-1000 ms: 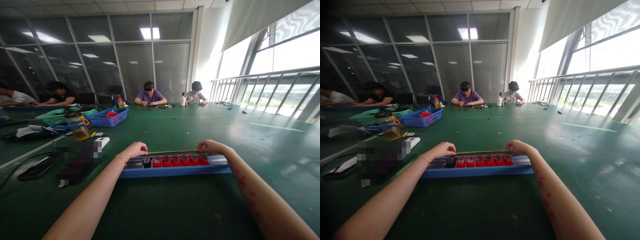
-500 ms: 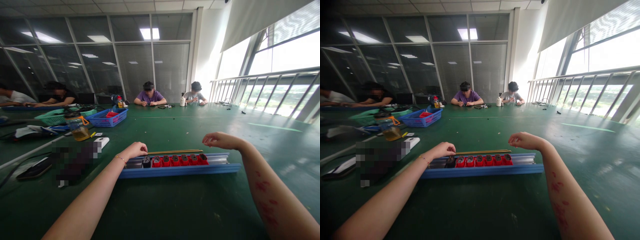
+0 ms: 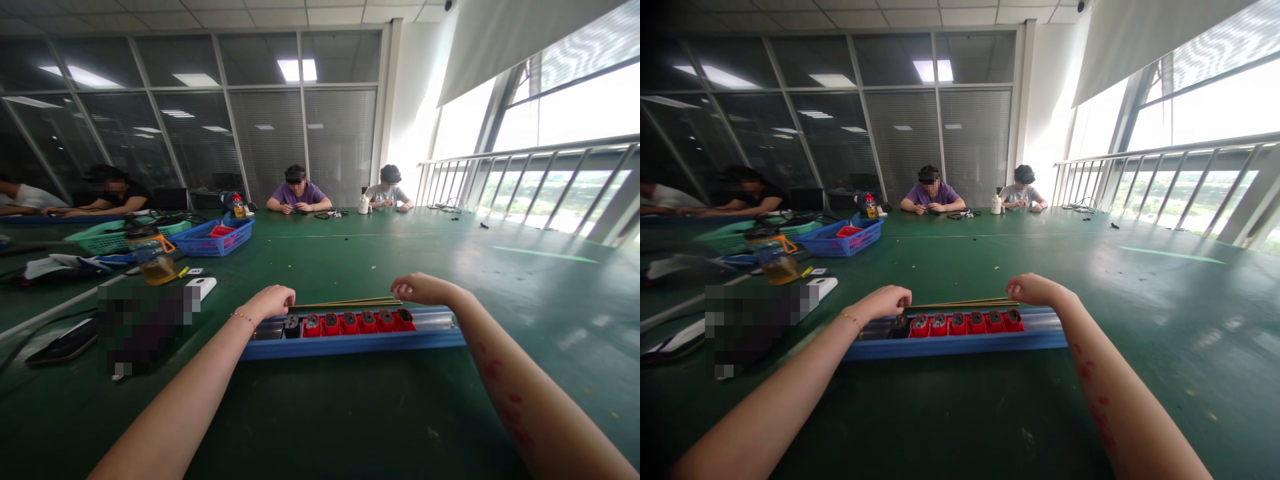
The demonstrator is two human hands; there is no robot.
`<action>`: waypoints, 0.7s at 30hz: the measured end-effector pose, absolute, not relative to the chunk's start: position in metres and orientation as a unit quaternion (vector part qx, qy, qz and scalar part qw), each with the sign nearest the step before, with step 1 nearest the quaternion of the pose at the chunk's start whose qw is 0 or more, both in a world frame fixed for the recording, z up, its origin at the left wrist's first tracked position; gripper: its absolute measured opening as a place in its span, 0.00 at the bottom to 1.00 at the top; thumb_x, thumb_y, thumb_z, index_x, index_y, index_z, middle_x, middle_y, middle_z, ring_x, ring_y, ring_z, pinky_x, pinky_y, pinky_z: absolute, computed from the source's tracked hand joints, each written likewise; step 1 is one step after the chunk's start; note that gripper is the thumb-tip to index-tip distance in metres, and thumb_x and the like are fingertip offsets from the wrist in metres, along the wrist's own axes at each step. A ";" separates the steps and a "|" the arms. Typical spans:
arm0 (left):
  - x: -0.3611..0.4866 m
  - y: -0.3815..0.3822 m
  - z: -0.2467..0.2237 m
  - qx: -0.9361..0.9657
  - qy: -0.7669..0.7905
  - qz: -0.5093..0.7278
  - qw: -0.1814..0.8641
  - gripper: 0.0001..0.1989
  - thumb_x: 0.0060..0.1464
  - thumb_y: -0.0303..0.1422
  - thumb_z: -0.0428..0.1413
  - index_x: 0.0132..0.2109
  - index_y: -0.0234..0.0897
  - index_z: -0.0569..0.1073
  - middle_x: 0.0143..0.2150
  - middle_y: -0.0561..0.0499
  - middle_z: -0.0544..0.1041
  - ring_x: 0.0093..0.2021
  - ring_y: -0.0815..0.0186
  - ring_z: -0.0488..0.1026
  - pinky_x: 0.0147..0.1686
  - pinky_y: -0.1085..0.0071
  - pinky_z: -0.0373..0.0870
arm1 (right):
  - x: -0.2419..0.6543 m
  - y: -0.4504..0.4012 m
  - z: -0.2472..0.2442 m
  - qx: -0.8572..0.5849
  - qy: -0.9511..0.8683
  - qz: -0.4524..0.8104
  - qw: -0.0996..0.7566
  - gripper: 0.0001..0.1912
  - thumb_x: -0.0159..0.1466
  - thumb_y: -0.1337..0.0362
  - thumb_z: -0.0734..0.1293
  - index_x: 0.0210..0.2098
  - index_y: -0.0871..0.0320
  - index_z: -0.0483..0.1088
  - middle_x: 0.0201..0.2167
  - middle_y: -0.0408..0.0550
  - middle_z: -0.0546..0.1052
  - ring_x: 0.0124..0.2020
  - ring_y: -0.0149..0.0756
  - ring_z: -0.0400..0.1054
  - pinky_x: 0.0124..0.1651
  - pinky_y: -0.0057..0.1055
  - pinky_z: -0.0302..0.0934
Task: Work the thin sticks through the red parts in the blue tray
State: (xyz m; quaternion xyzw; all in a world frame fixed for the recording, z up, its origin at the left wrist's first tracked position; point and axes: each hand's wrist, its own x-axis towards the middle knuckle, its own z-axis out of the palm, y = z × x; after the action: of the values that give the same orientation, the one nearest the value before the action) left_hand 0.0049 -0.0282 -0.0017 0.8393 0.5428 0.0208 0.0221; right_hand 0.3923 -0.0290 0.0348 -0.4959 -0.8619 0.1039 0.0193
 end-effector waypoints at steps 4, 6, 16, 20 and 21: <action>0.005 -0.030 -0.001 0.838 0.544 0.036 0.031 0.09 0.39 0.26 0.52 0.30 0.42 0.72 0.30 0.53 0.74 0.30 0.68 0.69 0.26 0.76 0.59 | 0.378 -0.008 0.009 -0.510 -0.859 0.046 -0.019 0.16 0.51 0.64 0.64 0.41 0.53 0.70 0.41 0.46 0.74 0.41 0.39 0.68 0.40 0.28 0.60; 0.006 -0.031 0.000 0.836 0.546 0.043 0.032 0.09 0.38 0.25 0.52 0.29 0.42 0.72 0.30 0.53 0.74 0.30 0.67 0.69 0.26 0.76 0.59 | 0.374 0.001 0.003 -0.504 -0.862 0.049 -0.028 0.16 0.50 0.66 0.64 0.40 0.52 0.71 0.40 0.45 0.75 0.40 0.38 0.68 0.40 0.28 0.59; 0.008 -0.039 0.001 0.838 0.540 0.077 -0.024 0.07 0.40 0.27 0.50 0.28 0.40 0.72 0.30 0.52 0.72 0.29 0.66 0.67 0.26 0.74 0.58 | 0.363 0.011 -0.004 -0.502 -0.863 0.043 -0.030 0.14 0.44 0.70 0.64 0.31 0.55 0.72 0.30 0.46 0.75 0.31 0.38 0.68 0.31 0.28 0.56; 0.004 -0.040 0.004 0.828 0.545 0.134 -0.019 0.08 0.42 0.29 0.48 0.28 0.39 0.72 0.29 0.51 0.70 0.28 0.67 0.67 0.27 0.73 0.60 | 0.370 0.004 0.006 -0.499 -0.864 0.058 0.010 0.09 0.48 0.67 0.61 0.29 0.57 0.71 0.28 0.45 0.74 0.30 0.35 0.66 0.31 0.26 0.56; 0.004 -0.041 0.007 0.821 0.549 0.159 -0.010 0.08 0.43 0.30 0.48 0.29 0.39 0.72 0.29 0.51 0.69 0.28 0.68 0.67 0.28 0.73 0.61 | 0.374 0.001 0.010 -0.501 -0.863 0.063 0.028 0.09 0.51 0.66 0.60 0.29 0.58 0.70 0.28 0.45 0.73 0.30 0.34 0.65 0.31 0.26 0.56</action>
State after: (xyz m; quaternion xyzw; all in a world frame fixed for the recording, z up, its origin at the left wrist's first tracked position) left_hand 0.0036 -0.0408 0.0070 0.8205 0.5489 0.1594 -0.0096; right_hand 0.3736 0.0011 0.0098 -0.5013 -0.8625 0.0628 0.0284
